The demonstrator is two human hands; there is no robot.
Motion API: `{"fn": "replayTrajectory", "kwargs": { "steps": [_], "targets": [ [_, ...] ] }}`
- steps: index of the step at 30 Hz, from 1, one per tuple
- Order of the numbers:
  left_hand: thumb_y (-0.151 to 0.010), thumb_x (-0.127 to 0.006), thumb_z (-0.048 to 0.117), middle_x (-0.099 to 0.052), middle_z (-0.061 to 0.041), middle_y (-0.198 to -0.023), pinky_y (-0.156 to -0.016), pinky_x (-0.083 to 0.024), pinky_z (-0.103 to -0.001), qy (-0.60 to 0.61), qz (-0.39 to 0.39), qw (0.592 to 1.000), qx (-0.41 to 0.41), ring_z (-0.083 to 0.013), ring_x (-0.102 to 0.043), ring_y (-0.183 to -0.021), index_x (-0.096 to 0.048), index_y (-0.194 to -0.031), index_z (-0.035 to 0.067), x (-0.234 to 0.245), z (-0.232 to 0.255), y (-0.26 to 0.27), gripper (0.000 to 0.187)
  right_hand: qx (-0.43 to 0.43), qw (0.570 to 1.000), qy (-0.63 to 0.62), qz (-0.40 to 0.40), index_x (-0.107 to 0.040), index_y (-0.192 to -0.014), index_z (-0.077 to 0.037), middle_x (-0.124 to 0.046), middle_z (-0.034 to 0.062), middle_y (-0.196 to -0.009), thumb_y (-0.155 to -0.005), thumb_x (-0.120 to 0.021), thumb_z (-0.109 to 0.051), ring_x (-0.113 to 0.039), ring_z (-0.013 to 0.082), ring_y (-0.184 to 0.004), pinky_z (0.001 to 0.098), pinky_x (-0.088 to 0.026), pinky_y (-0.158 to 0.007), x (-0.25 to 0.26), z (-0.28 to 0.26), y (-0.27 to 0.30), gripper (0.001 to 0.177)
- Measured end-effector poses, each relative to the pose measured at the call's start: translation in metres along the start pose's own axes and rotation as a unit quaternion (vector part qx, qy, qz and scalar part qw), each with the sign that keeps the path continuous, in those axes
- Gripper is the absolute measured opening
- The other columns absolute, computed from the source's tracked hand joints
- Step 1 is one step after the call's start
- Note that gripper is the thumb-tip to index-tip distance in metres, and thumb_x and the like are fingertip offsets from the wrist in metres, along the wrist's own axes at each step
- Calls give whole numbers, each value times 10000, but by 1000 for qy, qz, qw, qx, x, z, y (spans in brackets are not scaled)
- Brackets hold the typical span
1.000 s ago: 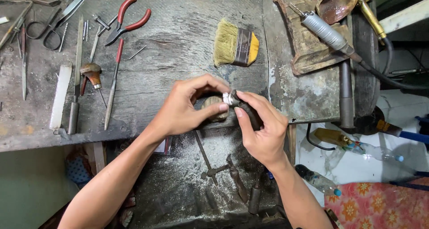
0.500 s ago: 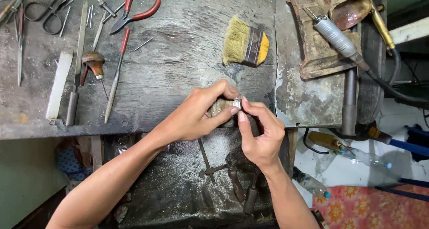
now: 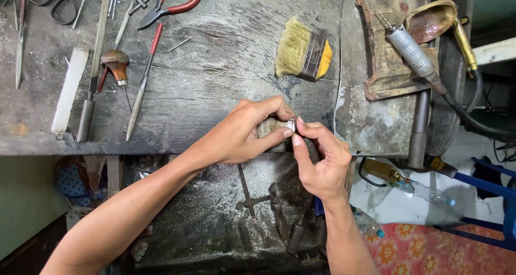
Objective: Filing and cleaning a small jewelry component at a workbench
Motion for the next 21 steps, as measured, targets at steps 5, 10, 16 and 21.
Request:
{"fn": "replayTrajectory", "kwargs": {
  "steps": [5,10,16,21],
  "targets": [
    [-943,-640,54,-735,-237,-979,-864,-564,-539,-2,-4,1000,8,-414,-740,-981,-591,-1005,2,1,2,-1,94,-3,1000,8,-12,-704,-925,75,-702,159,-764,-903,-657,90,-639,174,-606,401,-581,-733,0,-2,-3,54],
    [-943,-640,54,-737,-245,-992,-881,-554,-543,-7,-6,1000,3,-430,-739,-995,-593,-1004,-5,2,4,0,97,-16,999,-10,-27,-705,-910,72,-676,128,-696,-905,-638,107,-583,130,-593,405,-583,-730,-1,-3,-7,76],
    [-940,-649,58,-740,-265,-1006,-890,-551,-556,-3,-8,1000,-3,-437,-737,-1000,-582,-999,-8,0,4,1,111,-13,999,-15,-30,-702,-904,62,-667,117,-676,-917,-636,95,-576,126,-560,390,-569,-705,-2,-4,-7,75],
    [-933,-652,72,-746,-247,-1045,-907,-543,-558,-25,-3,1000,-3,-450,-730,-1040,-584,-1018,13,1,2,0,124,-20,999,-16,-37,-706,-916,55,-639,98,-625,-918,-649,81,-586,134,-532,393,-582,-726,-1,1,-7,63]
  ]
}}
Point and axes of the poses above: each hand's wrist, its own y-axis away from the middle knuckle, its own x-axis out of the back of the hand, z = x × y, the point moved 8 cm from there along -y, towards the middle knuckle
